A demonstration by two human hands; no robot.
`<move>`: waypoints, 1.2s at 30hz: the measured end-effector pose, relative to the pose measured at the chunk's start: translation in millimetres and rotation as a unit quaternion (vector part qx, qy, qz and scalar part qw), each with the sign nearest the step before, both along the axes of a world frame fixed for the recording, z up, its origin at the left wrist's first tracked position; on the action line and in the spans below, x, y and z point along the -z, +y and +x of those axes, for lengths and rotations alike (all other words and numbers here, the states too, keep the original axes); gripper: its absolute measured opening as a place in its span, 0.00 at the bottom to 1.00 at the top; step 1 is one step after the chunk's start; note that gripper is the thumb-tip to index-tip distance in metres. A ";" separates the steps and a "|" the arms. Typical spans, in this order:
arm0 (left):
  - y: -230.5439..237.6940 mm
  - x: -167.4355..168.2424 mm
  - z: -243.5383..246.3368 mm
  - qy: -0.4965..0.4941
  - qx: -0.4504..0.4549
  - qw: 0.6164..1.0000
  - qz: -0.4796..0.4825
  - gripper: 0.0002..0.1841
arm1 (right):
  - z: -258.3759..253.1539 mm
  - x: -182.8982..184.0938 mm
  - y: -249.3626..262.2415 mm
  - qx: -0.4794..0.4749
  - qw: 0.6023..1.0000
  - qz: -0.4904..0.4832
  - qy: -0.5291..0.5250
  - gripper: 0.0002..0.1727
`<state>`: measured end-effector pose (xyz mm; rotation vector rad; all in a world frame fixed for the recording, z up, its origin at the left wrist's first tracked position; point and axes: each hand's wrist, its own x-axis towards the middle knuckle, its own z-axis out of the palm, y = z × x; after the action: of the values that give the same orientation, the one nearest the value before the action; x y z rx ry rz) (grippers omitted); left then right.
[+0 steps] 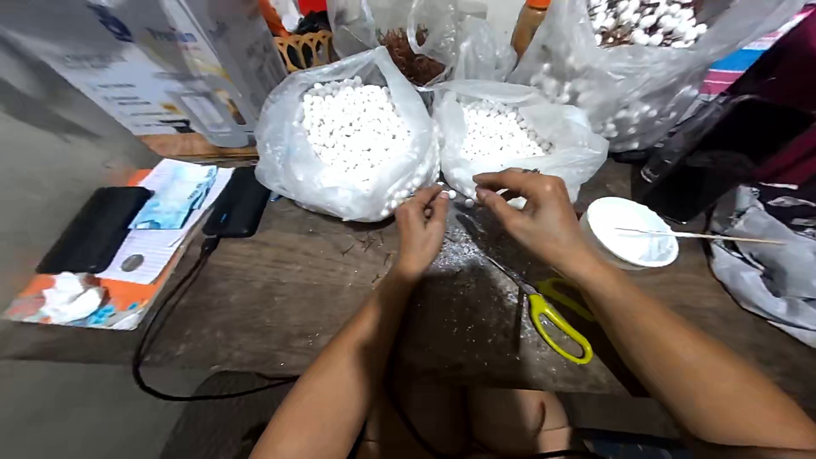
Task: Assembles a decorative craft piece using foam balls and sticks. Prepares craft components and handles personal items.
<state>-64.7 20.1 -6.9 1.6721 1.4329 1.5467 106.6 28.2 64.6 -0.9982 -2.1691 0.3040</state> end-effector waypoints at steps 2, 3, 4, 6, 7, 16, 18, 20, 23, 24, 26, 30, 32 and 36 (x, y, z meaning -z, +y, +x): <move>0.5 -0.4 3.0 -0.002 0.003 1.000 -0.007 0.15 | -14.2 -8.6 7.3 -0.027 0.998 0.029 0.047 0.14; 0.9 -0.2 4.0 -0.005 0.004 1.000 -0.007 0.15 | -21.8 -11.9 12.4 -0.040 0.996 0.043 0.070 0.14; 1.5 0.2 4.5 -0.008 0.003 1.000 -0.002 0.14 | -30.0 -15.7 17.0 -0.053 0.993 0.052 0.088 0.14; 3.6 2.2 4.7 -0.003 -0.009 1.000 0.021 0.11 | -46.6 -24.5 24.5 -0.076 0.990 0.059 0.105 0.14; 4.8 3.2 4.5 0.001 -0.016 0.999 0.031 0.10 | -53.2 -30.0 27.7 -0.083 0.989 0.054 0.107 0.13; 5.9 -2.6 2.2 -0.010 -0.022 1.000 0.016 0.16 | -18.3 -28.5 19.3 0.040 0.991 -0.022 -0.122 0.11; 7.4 -3.2 0.2 0.007 0.003 1.000 0.004 0.18 | -3.1 -12.4 15.8 0.072 0.977 -0.059 -0.191 0.10; 10.4 -1.9 -1.2 0.027 0.033 0.999 0.000 0.19 | 13.2 -7.3 5.3 0.103 0.969 -0.054 -0.220 0.08; 11.7 -1.9 -1.9 0.068 0.082 0.994 -0.019 0.20 | 36.2 -16.2 -14.3 0.115 0.965 -0.012 -0.233 0.09; 12.5 -2.7 -2.1 0.088 0.090 0.992 -0.026 0.19 | 42.7 -22.2 -19.2 0.113 0.966 -0.001 -0.232 0.10; 16.5 -3.6 -1.4 0.138 0.104 0.984 -0.036 0.17 | 54.8 -34.4 -26.2 0.118 0.967 0.019 -0.223 0.10; 28.6 -14.8 6.9 0.244 0.115 0.960 -0.073 0.17 | 59.4 -35.5 -25.0 0.115 0.958 0.011 -0.264 0.09; 34.8 -21.5 11.3 0.285 0.118 0.944 -0.116 0.17 | 49.8 -21.9 -20.2 0.108 0.936 -0.055 -0.331 0.07; 37.5 -23.9 20.7 0.319 0.131 0.930 -0.129 0.17 | 26.0 -7.3 -14.2 0.105 0.848 -0.173 -0.490 0.04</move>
<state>-43.9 57.7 16.9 2.1902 1.5344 0.6502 132.6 14.0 71.9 -1.8863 -2.9097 0.0642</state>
